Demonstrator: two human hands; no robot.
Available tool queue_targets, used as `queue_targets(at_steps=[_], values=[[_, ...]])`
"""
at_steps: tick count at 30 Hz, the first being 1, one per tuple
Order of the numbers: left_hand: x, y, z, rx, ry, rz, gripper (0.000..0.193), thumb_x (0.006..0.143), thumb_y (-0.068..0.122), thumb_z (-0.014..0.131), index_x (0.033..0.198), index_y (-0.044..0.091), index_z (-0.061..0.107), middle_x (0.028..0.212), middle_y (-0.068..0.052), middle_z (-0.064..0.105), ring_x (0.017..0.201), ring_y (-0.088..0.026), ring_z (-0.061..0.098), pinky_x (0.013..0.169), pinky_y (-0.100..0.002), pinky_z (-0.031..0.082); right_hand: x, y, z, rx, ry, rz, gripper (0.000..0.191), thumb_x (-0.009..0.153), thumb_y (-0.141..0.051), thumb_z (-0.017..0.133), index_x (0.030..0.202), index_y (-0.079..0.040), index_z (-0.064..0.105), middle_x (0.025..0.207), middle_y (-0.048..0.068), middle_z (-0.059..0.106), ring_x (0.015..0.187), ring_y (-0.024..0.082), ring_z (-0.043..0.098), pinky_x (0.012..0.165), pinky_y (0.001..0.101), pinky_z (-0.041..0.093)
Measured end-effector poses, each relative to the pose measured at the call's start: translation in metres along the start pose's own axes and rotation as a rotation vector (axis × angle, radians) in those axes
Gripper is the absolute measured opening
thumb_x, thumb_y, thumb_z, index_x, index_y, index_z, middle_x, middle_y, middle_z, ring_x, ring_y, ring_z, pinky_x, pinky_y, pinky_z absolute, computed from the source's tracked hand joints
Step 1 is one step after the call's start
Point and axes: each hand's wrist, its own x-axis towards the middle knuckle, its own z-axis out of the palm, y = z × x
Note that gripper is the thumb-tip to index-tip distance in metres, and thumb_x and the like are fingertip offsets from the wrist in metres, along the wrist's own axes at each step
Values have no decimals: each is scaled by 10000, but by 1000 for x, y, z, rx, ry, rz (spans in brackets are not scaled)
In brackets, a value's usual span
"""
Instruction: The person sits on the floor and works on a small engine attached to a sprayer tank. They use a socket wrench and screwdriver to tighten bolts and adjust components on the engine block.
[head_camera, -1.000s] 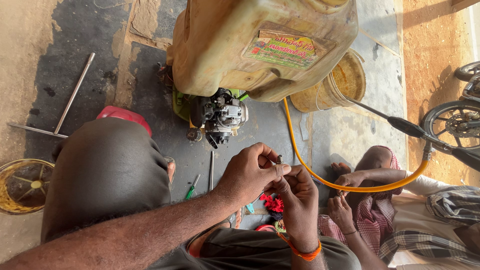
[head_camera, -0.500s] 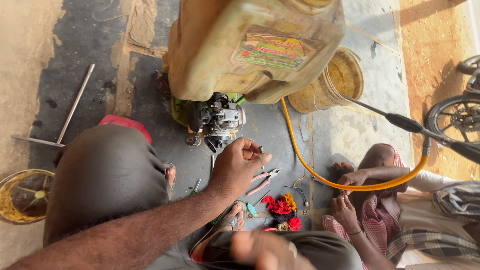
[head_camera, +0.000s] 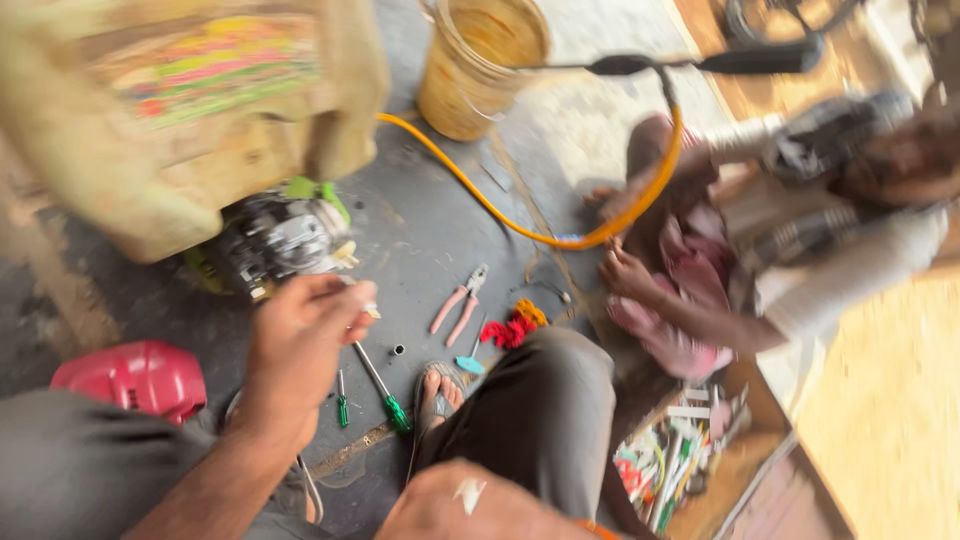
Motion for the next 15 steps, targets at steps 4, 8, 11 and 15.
queue_targets(at_steps=[4, 8, 11, 15], values=[[-12, 12, -13, -46, -26, 25, 252, 978, 172, 726, 1150, 26, 613, 984, -58, 701, 876, -146, 691, 831, -319, 576, -108, -12, 31, 315, 533, 349, 783, 803, -131, 820, 1468, 3, 429, 1367, 158, 574, 1310, 284, 548, 1118, 408, 433], [-11, -1, -36, -8, -72, 28, 195, 1059, 191, 701, 1165, 96, 567, 1033, -56, 688, 963, -178, 706, 951, -379, 581, -241, 36, 33, 549, 1086, 499, 817, 792, -96, 809, 1501, -21, 409, 1399, 137, 585, 1360, 261, 550, 1195, 388, 402], [6, -40, -58, 87, -45, 70, 200, 1133, 235, 681, 1157, 96, 540, 1088, -56, 674, 1043, -193, 698, 1001, -398, 582, -329, 77, 55, 421, 1355, 765, 765, 738, -120, 851, 1372, -72, 425, 1375, 82, 576, 1277, 185, 552, 1090, 332, 431], [39, -97, -101, 191, -106, 80, 236, 1224, 261, 587, 1213, 29, 545, 1192, -101, 663, 1193, -244, 675, 1084, -419, 566, -415, 156, 129, 46, 1603, 1360, 736, 718, -219, 938, 1254, 39, 504, 1156, 190, 671, 1018, 228, 641, 913, 369, 526]])
